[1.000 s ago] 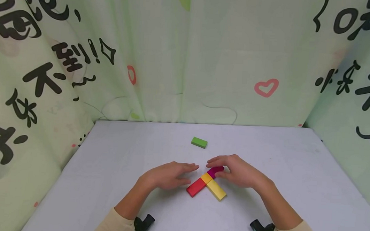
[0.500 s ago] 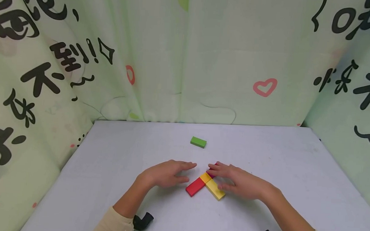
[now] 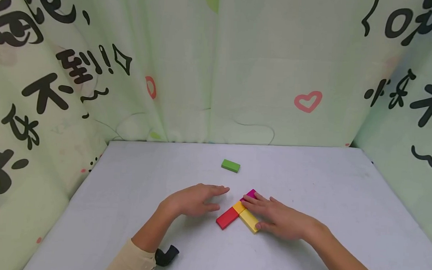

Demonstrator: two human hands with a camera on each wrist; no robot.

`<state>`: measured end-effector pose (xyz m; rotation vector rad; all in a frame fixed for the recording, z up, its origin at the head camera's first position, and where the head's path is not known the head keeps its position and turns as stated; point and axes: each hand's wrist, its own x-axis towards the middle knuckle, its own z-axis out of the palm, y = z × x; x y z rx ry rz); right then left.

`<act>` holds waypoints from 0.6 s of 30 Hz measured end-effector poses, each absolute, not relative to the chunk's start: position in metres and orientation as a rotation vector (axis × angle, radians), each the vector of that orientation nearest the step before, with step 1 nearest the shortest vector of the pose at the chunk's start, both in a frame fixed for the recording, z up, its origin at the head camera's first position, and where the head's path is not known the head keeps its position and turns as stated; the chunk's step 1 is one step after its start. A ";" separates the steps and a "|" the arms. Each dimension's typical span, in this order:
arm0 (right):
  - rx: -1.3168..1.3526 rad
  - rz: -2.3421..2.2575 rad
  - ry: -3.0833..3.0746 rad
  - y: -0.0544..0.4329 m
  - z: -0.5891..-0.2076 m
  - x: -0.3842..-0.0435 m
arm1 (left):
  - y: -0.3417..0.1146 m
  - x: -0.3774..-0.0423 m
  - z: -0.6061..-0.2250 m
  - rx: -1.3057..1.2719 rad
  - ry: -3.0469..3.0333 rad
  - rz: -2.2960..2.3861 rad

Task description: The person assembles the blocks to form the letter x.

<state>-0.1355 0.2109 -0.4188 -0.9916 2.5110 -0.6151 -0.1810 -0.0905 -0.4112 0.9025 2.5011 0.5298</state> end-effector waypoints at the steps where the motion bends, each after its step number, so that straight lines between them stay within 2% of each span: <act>1: -0.986 -0.606 2.513 0.211 -0.419 -0.136 | -0.090 -0.181 -0.410 0.905 2.505 0.522; 18: -0.993 -0.552 2.569 0.209 -0.424 -0.133 | -0.090 -0.206 -0.403 0.870 2.552 0.421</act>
